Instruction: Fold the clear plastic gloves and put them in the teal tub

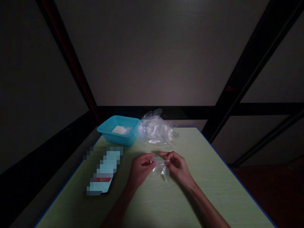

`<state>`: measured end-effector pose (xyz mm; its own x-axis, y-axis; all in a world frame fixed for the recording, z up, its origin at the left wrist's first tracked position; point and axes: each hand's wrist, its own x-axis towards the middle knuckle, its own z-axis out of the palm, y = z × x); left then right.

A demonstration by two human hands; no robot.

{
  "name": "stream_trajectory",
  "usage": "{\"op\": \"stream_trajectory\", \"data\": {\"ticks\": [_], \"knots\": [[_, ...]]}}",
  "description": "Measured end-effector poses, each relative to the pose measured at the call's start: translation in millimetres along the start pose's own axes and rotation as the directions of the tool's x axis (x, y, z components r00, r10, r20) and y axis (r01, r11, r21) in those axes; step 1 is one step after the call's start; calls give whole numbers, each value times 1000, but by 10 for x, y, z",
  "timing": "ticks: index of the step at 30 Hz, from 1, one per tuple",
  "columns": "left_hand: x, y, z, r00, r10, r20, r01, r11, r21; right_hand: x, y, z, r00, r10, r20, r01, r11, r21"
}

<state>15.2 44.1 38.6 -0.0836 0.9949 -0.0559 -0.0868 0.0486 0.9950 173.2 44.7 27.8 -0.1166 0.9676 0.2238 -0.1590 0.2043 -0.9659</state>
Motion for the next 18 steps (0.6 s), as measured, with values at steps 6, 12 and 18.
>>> {"op": "stream_trajectory", "data": {"ticks": [6,12,18], "knots": [[88,3,-134,999,-36,-18,34,996,-86,20,10,-10,979,178,-103,-141,945,296],[204,-76,-95,954,-284,100,296,946,-134,25,32,4,965,244,-100,-205,932,299],[94,-152,8,941,-325,96,335,934,-121,13,64,24,967,241,-88,-213,946,246]]}}
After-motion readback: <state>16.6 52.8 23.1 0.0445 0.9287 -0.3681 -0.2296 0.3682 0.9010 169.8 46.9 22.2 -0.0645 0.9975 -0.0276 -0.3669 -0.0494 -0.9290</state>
